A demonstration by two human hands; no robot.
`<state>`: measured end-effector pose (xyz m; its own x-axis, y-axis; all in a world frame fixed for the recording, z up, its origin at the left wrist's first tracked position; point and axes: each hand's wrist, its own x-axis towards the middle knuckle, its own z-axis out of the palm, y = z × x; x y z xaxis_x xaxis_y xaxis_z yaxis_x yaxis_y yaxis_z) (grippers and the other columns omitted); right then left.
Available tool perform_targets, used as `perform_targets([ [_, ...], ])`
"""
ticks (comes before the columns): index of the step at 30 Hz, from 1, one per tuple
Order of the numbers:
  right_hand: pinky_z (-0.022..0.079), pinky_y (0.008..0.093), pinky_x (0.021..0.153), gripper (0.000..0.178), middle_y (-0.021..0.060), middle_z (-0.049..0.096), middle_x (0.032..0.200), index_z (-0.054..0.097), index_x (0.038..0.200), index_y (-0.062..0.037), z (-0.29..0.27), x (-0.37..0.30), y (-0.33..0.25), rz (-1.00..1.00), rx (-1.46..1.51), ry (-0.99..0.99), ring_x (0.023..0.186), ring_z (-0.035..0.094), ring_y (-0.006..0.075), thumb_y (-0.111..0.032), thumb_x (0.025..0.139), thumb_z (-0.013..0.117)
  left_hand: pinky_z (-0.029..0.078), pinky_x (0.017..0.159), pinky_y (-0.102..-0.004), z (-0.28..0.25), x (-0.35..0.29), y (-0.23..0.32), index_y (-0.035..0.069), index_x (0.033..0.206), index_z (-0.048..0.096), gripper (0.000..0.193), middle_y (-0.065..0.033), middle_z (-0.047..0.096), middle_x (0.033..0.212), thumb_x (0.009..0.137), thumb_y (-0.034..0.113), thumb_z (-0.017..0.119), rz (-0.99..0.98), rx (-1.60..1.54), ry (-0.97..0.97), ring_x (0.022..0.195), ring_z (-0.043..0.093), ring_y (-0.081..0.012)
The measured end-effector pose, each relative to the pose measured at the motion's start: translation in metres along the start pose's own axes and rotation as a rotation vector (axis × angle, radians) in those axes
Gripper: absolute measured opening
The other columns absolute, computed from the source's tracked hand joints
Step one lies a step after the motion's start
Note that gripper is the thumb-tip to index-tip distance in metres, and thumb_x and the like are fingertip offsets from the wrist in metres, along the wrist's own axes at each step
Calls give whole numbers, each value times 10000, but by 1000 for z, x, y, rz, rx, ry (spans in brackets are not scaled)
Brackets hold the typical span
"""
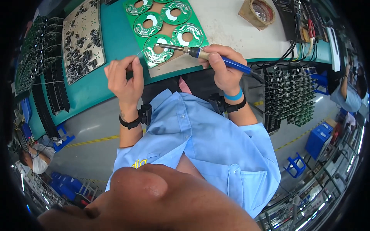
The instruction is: Solder components onto a printed circuit board at a factory assembly station.
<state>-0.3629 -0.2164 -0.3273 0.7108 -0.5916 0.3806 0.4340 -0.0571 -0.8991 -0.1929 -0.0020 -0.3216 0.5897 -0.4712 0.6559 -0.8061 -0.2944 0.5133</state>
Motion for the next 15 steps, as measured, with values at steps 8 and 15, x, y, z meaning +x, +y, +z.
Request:
perform_targets([
  [8, 608, 302, 663, 221, 193, 762, 931, 738, 1111, 81, -2, 1, 1, 25, -56, -1, 758, 746, 213, -115, 1039, 662, 359, 713, -350, 2, -1, 0, 107, 952, 732, 147, 7, 653, 789, 850, 50, 822, 12, -7, 8, 700, 572, -191],
  [15, 609, 304, 665, 233, 193, 763, 925, 737, 1112, 81, -3, 2, 1, 21, -54, 1, 763, 747, 213, -130, 1041, 669, 362, 719, -348, 3, 0, 1, 110, 957, 738, 156, 10, 652, 788, 845, 50, 829, 15, -10, 0, 704, 576, -186],
])
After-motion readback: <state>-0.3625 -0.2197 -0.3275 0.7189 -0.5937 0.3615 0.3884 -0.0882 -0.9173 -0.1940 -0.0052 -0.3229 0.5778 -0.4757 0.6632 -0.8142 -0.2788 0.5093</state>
